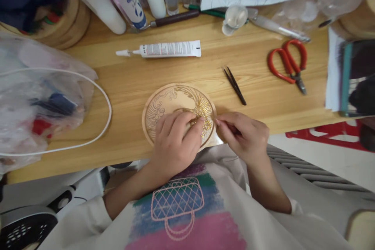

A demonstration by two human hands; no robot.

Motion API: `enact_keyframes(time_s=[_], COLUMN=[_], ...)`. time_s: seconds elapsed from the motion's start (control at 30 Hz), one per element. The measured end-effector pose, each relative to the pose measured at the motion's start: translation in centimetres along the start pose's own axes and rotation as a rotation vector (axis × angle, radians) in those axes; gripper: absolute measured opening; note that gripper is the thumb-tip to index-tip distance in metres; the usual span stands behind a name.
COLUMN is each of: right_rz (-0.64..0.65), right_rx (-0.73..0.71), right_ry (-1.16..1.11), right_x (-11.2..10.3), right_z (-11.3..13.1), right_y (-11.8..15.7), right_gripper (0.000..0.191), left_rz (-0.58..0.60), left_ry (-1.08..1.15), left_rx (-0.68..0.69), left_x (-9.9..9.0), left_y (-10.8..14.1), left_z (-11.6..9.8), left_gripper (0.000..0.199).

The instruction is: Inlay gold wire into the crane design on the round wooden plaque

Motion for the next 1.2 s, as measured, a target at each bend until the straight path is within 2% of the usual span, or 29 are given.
enact_keyframes(time_s=[0.3, 0.47, 0.67, 0.9, 1.2], right_rz=[-0.024, -0.056, -0.113, -0.15, -0.217], right_rx=[-0.001, 0.0, -0.022, -0.014, 0.044], right_ry=[-0.024, -0.075, -0.084, -0.092, -0.099], right_x=[-0.3, -1.2, -2.6, -3.4, -3.9], right_z=[-0.1, 0.6, 1.7, 2.3, 2.6], right_y=[0.0, -0.4, -0.4, -0.1, 1.0], right_gripper=[0.005, 0.007, 0.007, 0.007, 0.007], left_rz=[0.078, 0.115, 0.036, -0.014, -0.166], left_ry=[0.051, 0.092, 0.13, 0.103, 0.019], left_rx=[-0.056, 0.018, 0.062, 0.15, 0.199], left_x=[0.3, 0.4, -0.5, -1.8, -3.5], left_y=[-0.5, -1.9, -2.9, -2.4, -1.8], left_z=[0.5, -0.5, -0.8, -2.0, -3.3], left_gripper=[0.019, 0.017, 0.01, 0.008, 0.009])
Point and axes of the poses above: each hand's wrist, its own y-axis away from the middle knuckle, its own x-axis out of the palm, z = x × y, the point moved 10 cm from there along -y, towards the middle knuckle, and after that the axes turned 1 degree about -x, right-handed, at the moved point
